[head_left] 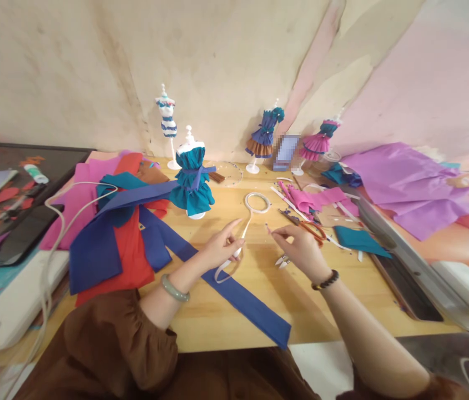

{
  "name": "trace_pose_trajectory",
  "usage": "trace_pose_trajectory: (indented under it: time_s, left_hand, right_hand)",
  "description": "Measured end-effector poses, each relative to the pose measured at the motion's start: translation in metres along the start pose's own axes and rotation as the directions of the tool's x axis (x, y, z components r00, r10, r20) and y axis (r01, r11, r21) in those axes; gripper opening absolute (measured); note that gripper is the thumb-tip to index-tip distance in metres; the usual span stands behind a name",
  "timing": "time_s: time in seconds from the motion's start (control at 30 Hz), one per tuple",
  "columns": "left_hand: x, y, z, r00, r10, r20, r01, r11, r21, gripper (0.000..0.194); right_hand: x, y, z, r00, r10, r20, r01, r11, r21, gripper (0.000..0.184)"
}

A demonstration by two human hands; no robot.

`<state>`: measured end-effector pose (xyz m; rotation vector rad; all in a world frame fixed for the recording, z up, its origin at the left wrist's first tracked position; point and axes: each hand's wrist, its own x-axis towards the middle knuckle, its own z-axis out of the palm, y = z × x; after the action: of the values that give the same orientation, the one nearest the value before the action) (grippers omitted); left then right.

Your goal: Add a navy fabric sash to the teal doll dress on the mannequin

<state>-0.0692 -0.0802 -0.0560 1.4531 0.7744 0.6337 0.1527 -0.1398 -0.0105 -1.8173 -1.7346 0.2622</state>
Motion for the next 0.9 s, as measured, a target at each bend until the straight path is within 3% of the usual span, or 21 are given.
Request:
trace_pose_trajectory:
  time_s: [0.17,0.3,0.47,0.6,0.77,0.9]
  left_hand:
    - [0.001,-0.003,0.002,0.998,-0.048,-0.044,0.047,0.998,-0.040,0.066]
    - [0.002,-0.006,0.004,0.996,-0.070,-0.058,0.065,0.994,-0.085,0.065]
    - [0.003,-0.009,0.004,0.997,-0.055,-0.055,0.050,0.994,-0.098,0.067]
    - [0.004,-0.009,0.004,0.996,-0.068,-0.060,0.062,0.992,-0.106,0.071]
    - [0.003,-0.006,0.002,0.995,-0.090,-0.053,0.084,0.990,-0.113,0.071]
    - [0.003,-0.005,0.002,0.992,-0.111,-0.051,0.104,0.986,-0.126,0.073]
  right_hand:
    - [0.012,0.053,-0.038,0.971,0.234,0.040,-0.229,0.968,-0.098,0.031]
    - [0.029,0.071,-0.053,0.962,0.261,0.077,-0.244,0.952,-0.183,0.032]
    - [0.054,0.059,-0.046,0.957,0.266,0.118,-0.229,0.938,-0.259,0.028]
    - [0.066,0.040,-0.032,0.975,0.138,0.173,-0.093,0.965,-0.246,0.043]
    - [0.070,0.019,-0.017,0.977,0.071,0.200,-0.025,0.974,-0.225,0.053]
    - [0.073,0.022,-0.023,0.957,0.092,0.274,-0.046,0.985,-0.168,0.050]
